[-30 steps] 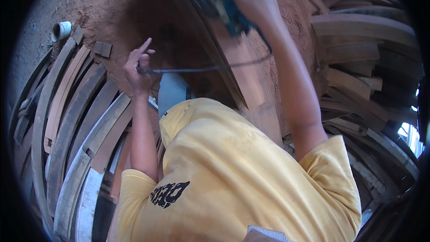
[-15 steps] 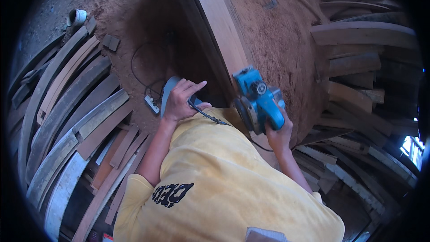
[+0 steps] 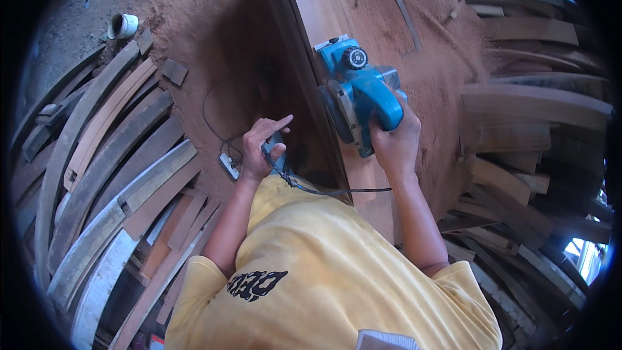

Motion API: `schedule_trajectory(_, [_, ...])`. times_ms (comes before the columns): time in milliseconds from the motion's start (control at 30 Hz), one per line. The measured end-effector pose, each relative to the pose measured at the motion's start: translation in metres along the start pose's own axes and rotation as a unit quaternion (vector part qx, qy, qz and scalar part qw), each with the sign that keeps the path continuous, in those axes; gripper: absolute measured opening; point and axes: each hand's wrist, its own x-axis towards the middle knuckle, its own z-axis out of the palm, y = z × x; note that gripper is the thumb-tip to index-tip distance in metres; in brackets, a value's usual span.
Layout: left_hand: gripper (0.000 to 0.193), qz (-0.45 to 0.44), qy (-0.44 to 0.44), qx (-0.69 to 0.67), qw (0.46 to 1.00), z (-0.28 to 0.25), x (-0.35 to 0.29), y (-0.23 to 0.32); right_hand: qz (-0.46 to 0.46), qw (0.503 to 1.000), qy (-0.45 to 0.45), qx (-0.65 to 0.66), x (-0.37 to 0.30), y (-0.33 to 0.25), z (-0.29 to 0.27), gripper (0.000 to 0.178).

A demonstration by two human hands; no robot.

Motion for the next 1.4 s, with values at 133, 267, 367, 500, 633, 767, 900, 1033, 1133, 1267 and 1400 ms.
schedule_trajectory(133, [0.084,-0.006,0.014,-0.018,1.000,-0.017,0.043,-0.010,0.001,1.000,0.002,0.004,0.071,-0.038,0.025,0.041])
schedule_trajectory(267, [0.083,-0.020,0.020,-0.023,0.999,-0.040,0.083,-0.023,-0.050,0.998,0.027,-0.003,0.152,-0.080,0.053,0.034])
schedule_trajectory(367, [0.081,-0.033,0.029,-0.043,0.998,-0.057,0.110,-0.036,-0.068,0.997,0.035,-0.022,0.225,-0.112,0.077,0.033])
schedule_trajectory(500, [0.079,-0.048,0.051,-0.060,0.996,-0.077,0.139,-0.049,-0.087,0.995,0.055,-0.014,0.308,-0.161,0.104,0.029])
schedule_trajectory(633, [0.074,-0.069,0.053,-0.084,0.993,-0.096,0.163,-0.050,-0.121,0.987,0.083,-0.066,0.407,-0.176,0.128,0.035])
schedule_trajectory(767, [0.069,-0.095,0.112,-0.083,0.986,-0.105,0.167,-0.061,-0.160,0.984,0.082,0.017,0.493,-0.238,0.188,0.029])
schedule_trajectory(900, [0.046,-0.067,0.138,-0.033,0.988,-0.096,0.194,-0.060,-0.159,0.973,0.166,-0.025,0.582,-0.250,0.179,0.033])
schedule_trajectory(1033, [0.049,-0.148,0.131,0.005,0.980,-0.098,0.196,-0.049,-0.113,0.993,0.029,-0.003,0.601,-0.274,0.193,0.033])
schedule_trajectory(1133, [0.034,-0.120,0.173,-0.015,0.978,-0.094,0.180,-0.044,-0.118,0.992,0.010,0.046,0.604,-0.245,0.190,0.031])
schedule_trajectory(1267, [0.054,-0.124,0.182,-0.040,0.975,-0.092,0.123,-0.061,-0.106,0.994,0.002,0.029,0.475,-0.203,0.153,0.028])
schedule_trajectory(1400, [0.060,-0.104,0.197,0.003,0.975,-0.090,0.059,-0.054,-0.071,0.997,-0.030,0.011,0.234,-0.113,0.085,0.026])
